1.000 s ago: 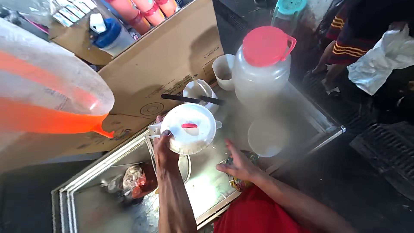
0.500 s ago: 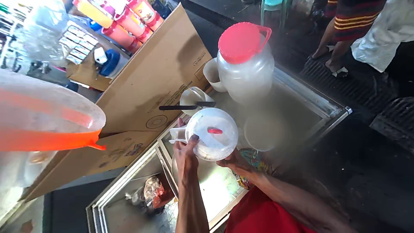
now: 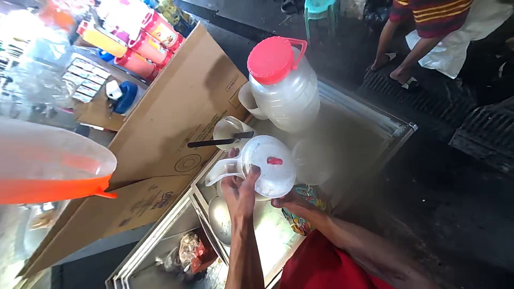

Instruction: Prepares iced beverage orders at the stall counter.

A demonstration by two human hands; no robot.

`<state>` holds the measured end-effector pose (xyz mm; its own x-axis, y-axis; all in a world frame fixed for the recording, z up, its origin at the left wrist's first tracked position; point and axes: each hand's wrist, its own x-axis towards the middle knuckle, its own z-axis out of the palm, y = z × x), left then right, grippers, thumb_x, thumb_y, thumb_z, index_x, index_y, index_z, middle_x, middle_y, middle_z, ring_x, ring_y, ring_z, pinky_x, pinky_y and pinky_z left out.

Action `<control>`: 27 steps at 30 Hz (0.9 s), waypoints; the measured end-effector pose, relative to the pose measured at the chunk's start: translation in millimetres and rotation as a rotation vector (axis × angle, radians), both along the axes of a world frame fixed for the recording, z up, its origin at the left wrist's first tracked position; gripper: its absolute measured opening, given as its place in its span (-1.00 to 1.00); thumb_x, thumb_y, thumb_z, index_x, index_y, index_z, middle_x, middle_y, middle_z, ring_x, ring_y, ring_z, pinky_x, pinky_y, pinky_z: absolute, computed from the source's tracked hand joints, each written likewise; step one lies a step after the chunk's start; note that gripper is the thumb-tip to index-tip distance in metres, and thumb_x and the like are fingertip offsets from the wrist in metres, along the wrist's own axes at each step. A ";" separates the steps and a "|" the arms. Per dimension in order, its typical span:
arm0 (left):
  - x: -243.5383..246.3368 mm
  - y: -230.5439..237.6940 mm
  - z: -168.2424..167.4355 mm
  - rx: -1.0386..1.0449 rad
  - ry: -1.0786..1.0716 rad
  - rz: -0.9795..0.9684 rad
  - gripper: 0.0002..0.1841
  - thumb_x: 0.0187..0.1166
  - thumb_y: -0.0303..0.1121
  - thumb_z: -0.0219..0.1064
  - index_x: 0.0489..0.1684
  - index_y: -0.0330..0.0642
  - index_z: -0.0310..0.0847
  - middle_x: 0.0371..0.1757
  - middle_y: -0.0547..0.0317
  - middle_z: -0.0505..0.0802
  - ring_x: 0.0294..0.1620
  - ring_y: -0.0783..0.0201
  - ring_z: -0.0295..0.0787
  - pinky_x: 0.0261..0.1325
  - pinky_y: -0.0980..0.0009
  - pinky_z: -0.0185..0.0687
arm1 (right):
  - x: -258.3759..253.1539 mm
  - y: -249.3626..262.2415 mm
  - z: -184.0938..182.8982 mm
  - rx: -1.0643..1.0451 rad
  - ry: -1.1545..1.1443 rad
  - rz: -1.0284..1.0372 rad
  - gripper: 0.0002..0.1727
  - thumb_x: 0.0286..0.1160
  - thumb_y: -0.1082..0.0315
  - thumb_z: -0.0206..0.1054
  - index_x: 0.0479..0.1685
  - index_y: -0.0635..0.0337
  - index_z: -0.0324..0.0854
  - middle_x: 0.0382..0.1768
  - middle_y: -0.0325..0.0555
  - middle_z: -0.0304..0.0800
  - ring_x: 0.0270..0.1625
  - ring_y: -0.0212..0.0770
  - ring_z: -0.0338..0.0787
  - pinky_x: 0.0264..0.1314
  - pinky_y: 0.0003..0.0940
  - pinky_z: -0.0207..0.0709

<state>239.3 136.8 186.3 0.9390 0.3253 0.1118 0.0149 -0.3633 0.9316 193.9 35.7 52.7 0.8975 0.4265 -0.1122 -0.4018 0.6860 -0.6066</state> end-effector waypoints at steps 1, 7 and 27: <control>-0.6 0.0 -0.6 0.009 -0.001 0.002 -0.32 0.19 -0.30 0.50 0.37 -0.45 0.46 0.33 0.01 0.76 0.36 0.32 0.71 0.39 0.35 0.69 | -0.6 -0.1 0.3 0.013 0.001 0.001 -0.03 0.26 0.45 0.59 0.65 0.46 0.01 0.36 0.06 0.62 0.36 -0.31 0.72 0.45 -0.39 0.63; -3.2 -0.5 -5.4 0.025 0.003 -0.013 -0.25 0.21 -0.26 0.52 0.49 -0.38 0.43 0.38 0.03 0.76 0.39 0.29 0.71 0.40 0.32 0.70 | -4.2 0.7 -7.3 0.057 0.006 0.001 0.03 0.21 0.35 0.66 0.65 0.39 0.03 0.38 0.02 0.61 0.39 -0.28 0.71 0.45 -0.32 0.66; -3.0 -23.1 -14.9 0.264 0.082 0.010 -0.21 0.13 0.07 0.55 0.40 -0.19 0.57 0.45 0.12 0.74 0.58 0.13 0.51 0.75 -0.11 0.08 | -15.7 -8.8 -29.9 0.150 0.034 -0.091 0.00 0.13 0.20 0.76 0.56 0.37 0.22 0.33 0.03 0.69 0.37 -0.13 0.75 0.49 -0.10 0.66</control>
<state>236.4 113.7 171.4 0.9453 0.3041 0.1177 0.0909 -0.5925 0.8004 178.2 26.9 22.7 0.9299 0.3580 -0.0841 -0.3524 0.8023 -0.4817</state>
